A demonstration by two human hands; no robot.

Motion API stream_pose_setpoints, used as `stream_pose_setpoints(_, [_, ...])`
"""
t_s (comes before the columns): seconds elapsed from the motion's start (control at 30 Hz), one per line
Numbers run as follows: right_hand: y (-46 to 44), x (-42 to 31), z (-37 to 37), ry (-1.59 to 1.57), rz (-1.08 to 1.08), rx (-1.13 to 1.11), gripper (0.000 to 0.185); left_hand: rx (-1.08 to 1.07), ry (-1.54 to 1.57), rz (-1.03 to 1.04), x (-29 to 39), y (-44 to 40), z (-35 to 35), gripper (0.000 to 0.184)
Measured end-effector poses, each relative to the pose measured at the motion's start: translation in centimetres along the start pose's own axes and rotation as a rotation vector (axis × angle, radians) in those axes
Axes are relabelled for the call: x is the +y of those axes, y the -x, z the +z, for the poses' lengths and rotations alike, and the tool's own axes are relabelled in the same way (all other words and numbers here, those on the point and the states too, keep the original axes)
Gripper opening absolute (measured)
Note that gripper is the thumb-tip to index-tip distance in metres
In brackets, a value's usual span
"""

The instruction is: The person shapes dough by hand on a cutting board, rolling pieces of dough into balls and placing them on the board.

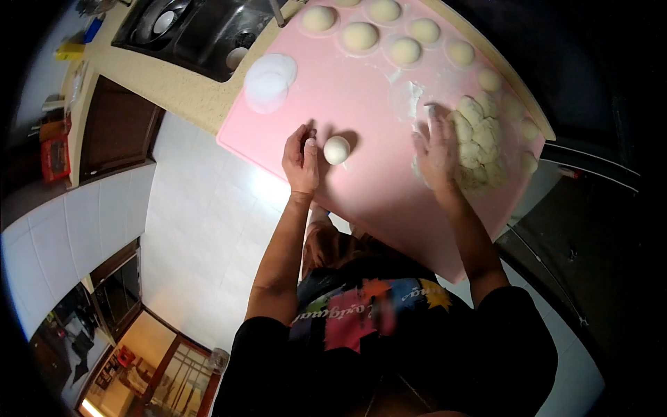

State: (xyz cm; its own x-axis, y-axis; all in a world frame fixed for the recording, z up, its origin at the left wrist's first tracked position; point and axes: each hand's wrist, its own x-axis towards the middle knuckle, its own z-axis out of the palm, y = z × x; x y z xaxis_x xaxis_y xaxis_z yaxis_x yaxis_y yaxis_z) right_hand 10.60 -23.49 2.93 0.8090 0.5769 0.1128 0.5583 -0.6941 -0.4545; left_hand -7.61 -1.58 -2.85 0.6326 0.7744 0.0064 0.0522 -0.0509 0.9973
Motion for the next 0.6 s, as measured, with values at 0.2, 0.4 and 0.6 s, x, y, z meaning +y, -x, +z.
stream_pose_setpoints(0.2, [-0.3, -3.1, 6.0, 0.000, -0.110, -0.065, 0.078, 0.036, 0.093, -0.021, -0.7, 0.2, 0.2, 0.038])
stream_pose_setpoints(0.4, [-8.0, 0.0, 9.0, 0.082, 0.197, 0.093, 0.082, 0.011, 0.003, 0.007, 0.2, 0.1, -0.1, 0.038])
stream_pose_setpoints(0.6, [-6.5, -3.0, 8.4, -0.144, -0.248, -0.184, 0.068, -0.014, -0.021, -0.004, 0.6, 0.3, -0.2, 0.038])
